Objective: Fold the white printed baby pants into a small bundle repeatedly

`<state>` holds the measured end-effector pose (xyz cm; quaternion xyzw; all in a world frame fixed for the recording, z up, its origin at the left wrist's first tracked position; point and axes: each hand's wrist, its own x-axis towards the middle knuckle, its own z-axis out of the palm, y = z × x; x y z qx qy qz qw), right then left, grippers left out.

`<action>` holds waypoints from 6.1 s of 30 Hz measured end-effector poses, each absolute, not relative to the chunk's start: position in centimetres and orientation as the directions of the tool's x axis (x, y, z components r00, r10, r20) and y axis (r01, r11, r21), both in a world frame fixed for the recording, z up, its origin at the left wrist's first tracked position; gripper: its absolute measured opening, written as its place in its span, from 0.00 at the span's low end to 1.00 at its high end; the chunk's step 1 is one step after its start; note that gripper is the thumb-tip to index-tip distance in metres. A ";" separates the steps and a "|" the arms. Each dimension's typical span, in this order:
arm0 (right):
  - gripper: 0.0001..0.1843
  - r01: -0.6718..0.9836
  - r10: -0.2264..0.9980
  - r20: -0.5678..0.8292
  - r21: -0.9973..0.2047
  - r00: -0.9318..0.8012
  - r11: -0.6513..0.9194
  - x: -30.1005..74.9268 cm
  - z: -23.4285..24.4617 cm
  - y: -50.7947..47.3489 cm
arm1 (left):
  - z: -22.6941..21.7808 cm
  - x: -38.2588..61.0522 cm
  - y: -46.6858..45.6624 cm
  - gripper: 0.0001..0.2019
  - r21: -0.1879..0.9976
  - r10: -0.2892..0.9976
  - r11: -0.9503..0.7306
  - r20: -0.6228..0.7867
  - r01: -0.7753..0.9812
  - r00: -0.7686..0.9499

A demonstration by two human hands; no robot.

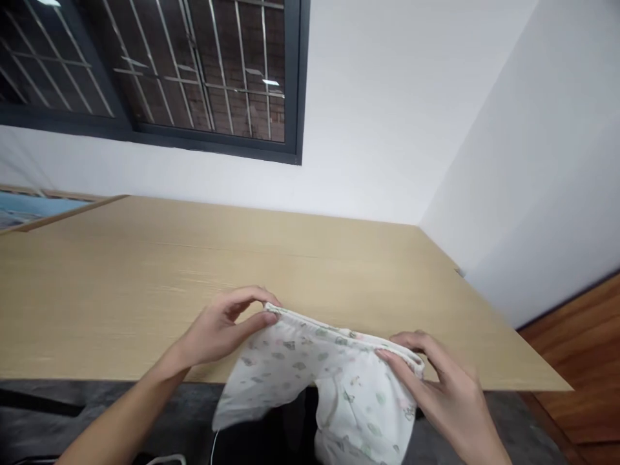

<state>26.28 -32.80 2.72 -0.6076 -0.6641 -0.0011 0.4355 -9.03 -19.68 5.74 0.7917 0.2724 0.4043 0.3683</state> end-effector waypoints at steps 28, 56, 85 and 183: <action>0.09 0.887 0.975 0.204 -0.428 -0.091 0.173 21.7 -11.0 7.4 | -9.1 -9.7 5.9 0.26 0.330 0.883 -0.455 0.047 0.827 0.467; 0.01 0.780 0.981 0.130 -0.625 0.141 -0.029 22.0 -10.2 8.1 | -8.4 4.5 -15.2 0.12 0.373 0.565 -0.752 -0.060 0.543 0.823; 0.12 0.637 0.902 0.274 -0.639 -0.335 0.430 0.8 -6.8 2.8 | -10.0 -13.1 -22.7 0.13 0.220 0.825 -0.296 0.550 0.929 0.133; 0.11 0.511 0.487 0.435 -0.070 -0.757 0.857 13.2 -5.3 -20.7 | -7.2 -15.5 -22.3 0.17 0.434 0.779 -0.627 0.346 0.647 0.524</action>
